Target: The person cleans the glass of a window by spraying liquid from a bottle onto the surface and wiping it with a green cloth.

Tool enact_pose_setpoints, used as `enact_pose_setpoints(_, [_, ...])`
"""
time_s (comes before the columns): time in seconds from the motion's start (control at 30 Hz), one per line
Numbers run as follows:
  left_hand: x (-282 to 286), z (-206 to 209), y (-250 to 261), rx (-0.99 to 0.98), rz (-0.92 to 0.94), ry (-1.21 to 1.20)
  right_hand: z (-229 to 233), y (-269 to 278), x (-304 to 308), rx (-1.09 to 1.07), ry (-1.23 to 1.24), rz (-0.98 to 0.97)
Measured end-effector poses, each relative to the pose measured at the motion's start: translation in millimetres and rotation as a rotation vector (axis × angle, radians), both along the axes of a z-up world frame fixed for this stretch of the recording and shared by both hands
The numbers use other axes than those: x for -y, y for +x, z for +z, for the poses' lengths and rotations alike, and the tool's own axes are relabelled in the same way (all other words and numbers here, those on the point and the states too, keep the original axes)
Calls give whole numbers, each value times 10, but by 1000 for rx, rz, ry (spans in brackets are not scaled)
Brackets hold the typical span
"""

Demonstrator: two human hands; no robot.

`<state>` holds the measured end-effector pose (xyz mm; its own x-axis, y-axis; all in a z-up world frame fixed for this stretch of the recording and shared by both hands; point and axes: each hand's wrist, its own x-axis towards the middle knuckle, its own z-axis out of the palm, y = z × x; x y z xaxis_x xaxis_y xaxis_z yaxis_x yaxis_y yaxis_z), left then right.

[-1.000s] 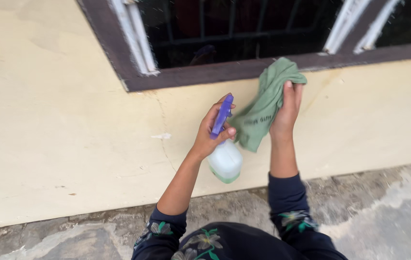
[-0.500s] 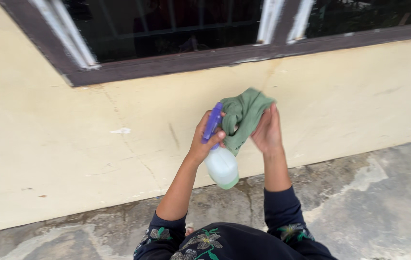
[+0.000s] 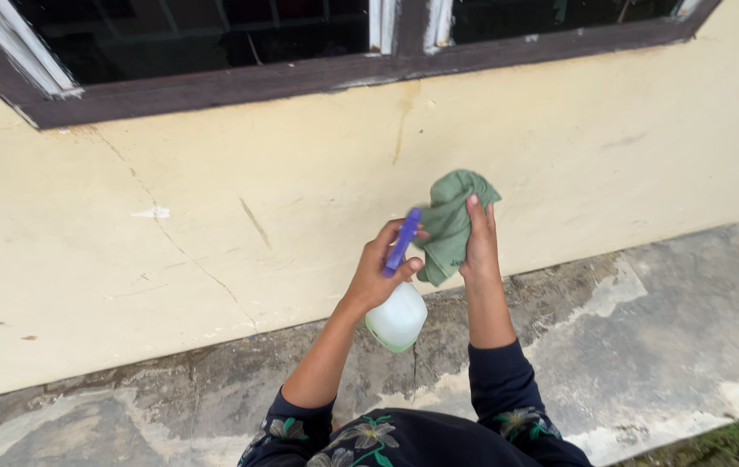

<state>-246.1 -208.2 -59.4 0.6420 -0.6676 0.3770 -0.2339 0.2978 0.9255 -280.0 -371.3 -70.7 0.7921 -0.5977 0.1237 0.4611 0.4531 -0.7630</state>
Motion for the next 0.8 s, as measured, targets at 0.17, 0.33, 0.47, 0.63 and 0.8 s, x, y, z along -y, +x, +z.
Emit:
enact_pose_setpoints(0.17, [40,10,-259,107,-8,59,125,-61,-80,82,29,31])
enact_pose_setpoints(0.33, [-114,-37,-345,115,14,143,73,11,-195,80,-21,-64])
enact_pose_setpoints(0.47, [-254,8,-321,321,36,-29,127,105,-328,123,-23,-43])
enact_pose_setpoints(0.63, [-380,47,-276,241,170,241,180,224,-509,87,-30,-28])
enact_pose_setpoints(0.8, [-470,18,-222,282,197,288,199,281,-633,86,-71,-12])
